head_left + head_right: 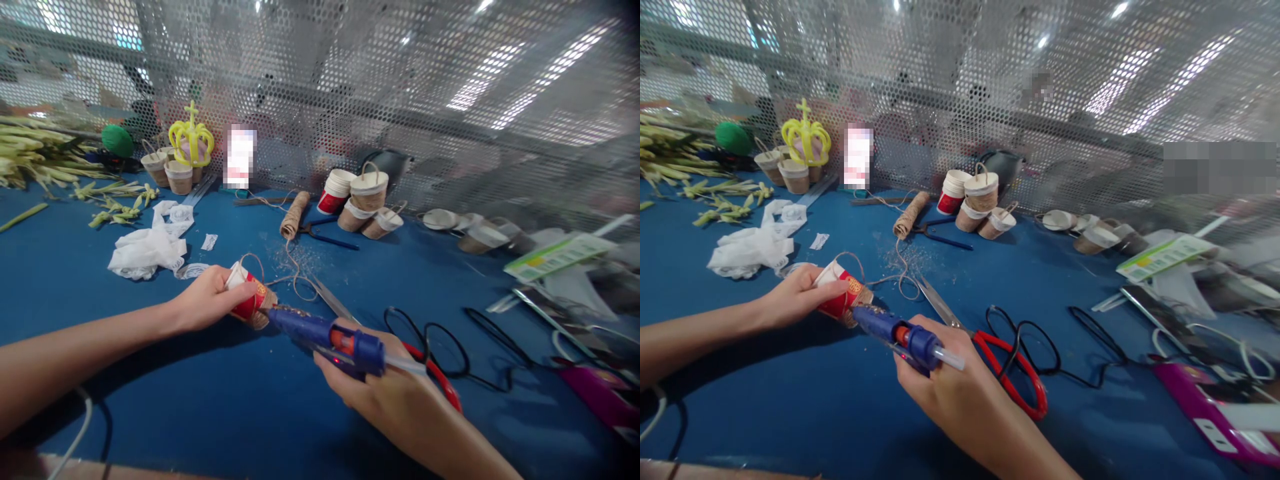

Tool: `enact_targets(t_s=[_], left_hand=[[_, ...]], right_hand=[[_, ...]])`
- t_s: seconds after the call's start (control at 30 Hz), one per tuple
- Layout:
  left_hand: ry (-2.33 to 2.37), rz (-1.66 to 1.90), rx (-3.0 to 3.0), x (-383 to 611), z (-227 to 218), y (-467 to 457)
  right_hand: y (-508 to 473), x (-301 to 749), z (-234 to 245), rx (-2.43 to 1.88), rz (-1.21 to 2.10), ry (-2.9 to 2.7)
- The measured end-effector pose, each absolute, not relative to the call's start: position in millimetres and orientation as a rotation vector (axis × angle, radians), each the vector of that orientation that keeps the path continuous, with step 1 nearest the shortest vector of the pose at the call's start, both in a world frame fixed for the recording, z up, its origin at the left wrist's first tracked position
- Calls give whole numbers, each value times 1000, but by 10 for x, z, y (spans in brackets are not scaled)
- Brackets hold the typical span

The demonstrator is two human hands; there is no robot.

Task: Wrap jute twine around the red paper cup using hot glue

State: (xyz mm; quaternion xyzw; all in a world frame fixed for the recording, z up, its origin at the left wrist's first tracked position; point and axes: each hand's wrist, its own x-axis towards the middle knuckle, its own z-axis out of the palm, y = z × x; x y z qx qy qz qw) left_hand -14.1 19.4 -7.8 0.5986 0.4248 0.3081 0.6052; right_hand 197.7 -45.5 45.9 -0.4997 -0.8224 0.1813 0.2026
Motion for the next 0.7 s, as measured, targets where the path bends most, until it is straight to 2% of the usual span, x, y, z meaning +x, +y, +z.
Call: enact_targets(t_s=[0.13, 0.33, 0.7], left_hand=[[961, 709, 1460, -147, -66, 182], [1019, 700, 1737, -172, -74, 177], [1012, 662, 1836, -183, -85, 180]], right_hand=[[-435, 1968, 479, -1490, 592, -2196], [-353, 1986, 416, -1776, 974, -1876], [-398, 1962, 407, -1839, 1048, -1680]])
